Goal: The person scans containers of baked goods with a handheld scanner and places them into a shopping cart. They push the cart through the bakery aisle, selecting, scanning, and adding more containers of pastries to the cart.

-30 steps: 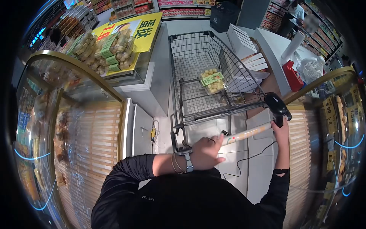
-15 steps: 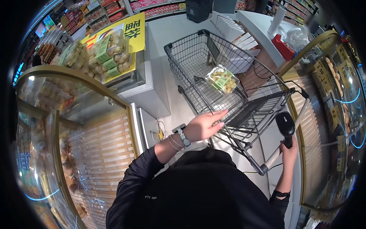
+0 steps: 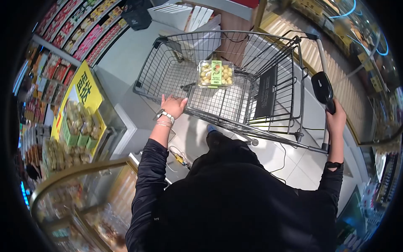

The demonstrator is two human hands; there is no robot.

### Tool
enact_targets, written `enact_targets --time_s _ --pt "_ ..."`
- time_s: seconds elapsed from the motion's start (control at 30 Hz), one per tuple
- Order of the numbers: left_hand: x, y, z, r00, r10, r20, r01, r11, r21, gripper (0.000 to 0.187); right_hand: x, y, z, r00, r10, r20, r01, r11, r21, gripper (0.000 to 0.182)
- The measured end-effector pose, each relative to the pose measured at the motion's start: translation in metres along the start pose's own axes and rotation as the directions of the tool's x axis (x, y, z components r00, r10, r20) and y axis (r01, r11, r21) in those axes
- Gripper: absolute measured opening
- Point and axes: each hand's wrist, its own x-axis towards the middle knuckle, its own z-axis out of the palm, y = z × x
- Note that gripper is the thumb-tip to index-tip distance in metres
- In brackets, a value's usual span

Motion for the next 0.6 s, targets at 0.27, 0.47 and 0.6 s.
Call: enact_targets --time_s 0.27,0.47,0.6 --pt "0.034 -0.021 -0.015 0.929 -0.008 0.37 0.004 1.0 0.012 0.057 0.008 0.015 0.014 0.997 0.075 0.013 -0.075 0.996 -0.041 0.043" --pt "0.057 -0.047 0.0 0.874 0.039 0.485 -0.012 0.998 -0.058 0.039 0.011 0.019 0.015 0.977 0.209 0.034 -0.208 0.978 -0.023 0.041" --pt "0.061 -0.043 -0.005 0.921 0.102 0.377 -0.014 0.974 -0.228 0.034 0.02 0.001 0.009 0.941 0.337 0.043 -0.332 0.939 -0.086 0.038"
